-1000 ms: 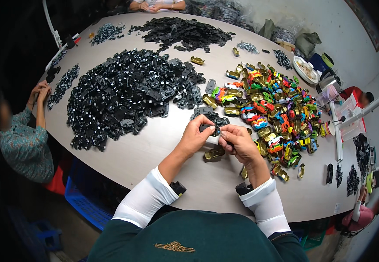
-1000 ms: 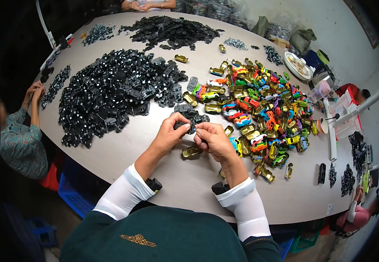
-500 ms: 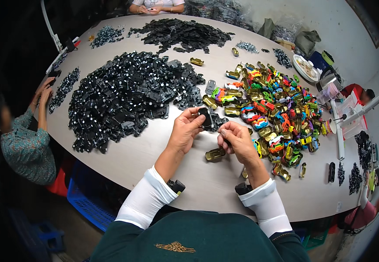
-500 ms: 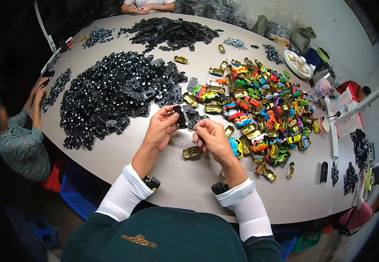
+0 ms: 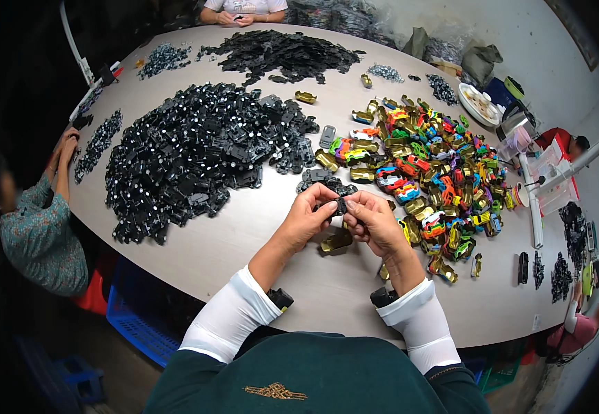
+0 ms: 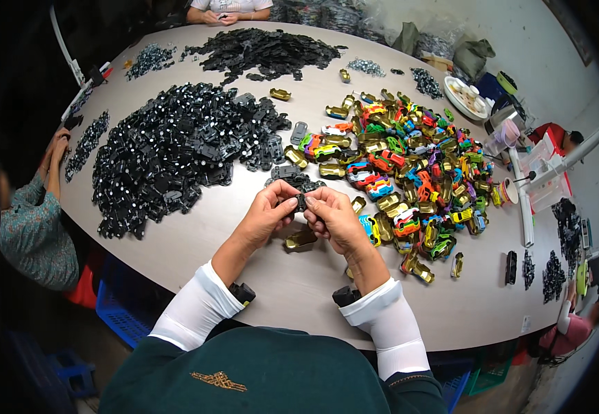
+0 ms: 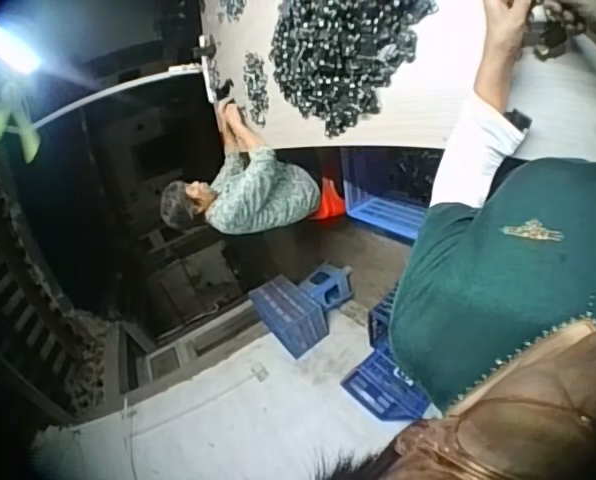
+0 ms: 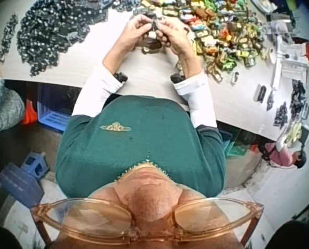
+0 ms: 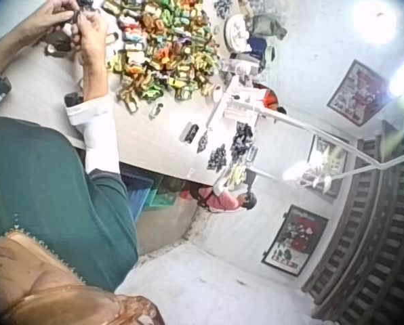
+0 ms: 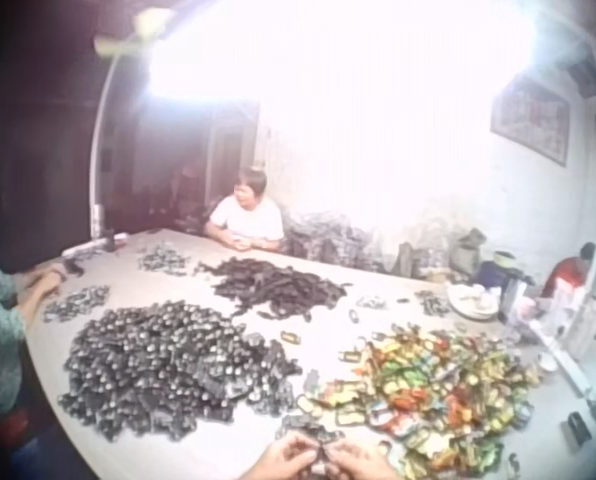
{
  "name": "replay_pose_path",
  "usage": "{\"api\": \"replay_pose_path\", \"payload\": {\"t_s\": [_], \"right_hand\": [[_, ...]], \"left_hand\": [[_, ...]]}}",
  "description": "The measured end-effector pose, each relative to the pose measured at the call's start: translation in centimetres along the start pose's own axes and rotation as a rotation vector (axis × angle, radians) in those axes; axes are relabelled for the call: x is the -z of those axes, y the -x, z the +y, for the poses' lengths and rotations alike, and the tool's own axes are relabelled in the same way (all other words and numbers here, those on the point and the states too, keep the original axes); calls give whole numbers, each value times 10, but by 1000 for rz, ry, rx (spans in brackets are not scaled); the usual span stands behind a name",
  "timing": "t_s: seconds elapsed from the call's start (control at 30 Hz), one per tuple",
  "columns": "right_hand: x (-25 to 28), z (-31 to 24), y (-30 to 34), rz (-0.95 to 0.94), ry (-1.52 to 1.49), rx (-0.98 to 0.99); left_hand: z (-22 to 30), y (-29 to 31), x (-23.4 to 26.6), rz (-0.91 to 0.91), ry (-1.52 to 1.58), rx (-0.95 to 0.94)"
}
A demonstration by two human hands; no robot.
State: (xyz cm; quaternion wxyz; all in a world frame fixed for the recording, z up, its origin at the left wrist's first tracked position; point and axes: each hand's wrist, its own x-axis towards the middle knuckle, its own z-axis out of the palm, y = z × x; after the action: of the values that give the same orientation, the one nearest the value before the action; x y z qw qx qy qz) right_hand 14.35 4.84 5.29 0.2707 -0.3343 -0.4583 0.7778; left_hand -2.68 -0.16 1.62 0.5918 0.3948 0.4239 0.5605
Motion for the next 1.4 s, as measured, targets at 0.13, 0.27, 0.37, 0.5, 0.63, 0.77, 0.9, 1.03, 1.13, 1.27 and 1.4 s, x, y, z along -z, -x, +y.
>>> {"api": "replay_pose_path", "payload": {"t_s": [0.13,0.27,0.37,0.5,0.63,0.77,0.9,1.03,1.13,1.27,1.4], "right_hand": [[-1,2,0,16,55,14],[2,0,-2,-26,-55,-21],[0,-4,1,-54,-95,-46],[0,-2,1,-34,-77,-36],[-2,1,0,-13,-66,-31],[-4,8,-3,26,17,31],[8,46,-18,265,783,427],[-5,20,-10,113,175,69],[-2,14,-7,74,100,46],[-2,19,-9,115,202,86],[-3,22,-9,133,223,114]], "left_hand": [[-6,-2,-1,27,-96,-87],[-4,-2,1,22,-117,-102],[-2,-2,3,18,-146,-126],[-7,-5,1,44,-234,-209],[-8,-4,0,62,-238,-227],[-13,-4,1,108,-350,-280],[-7,0,-8,167,-604,-273],[2,6,-8,251,-600,-207],[-2,3,-5,255,-592,-242],[-4,3,-7,259,-607,-237],[1,6,-11,260,-645,-220]]}}
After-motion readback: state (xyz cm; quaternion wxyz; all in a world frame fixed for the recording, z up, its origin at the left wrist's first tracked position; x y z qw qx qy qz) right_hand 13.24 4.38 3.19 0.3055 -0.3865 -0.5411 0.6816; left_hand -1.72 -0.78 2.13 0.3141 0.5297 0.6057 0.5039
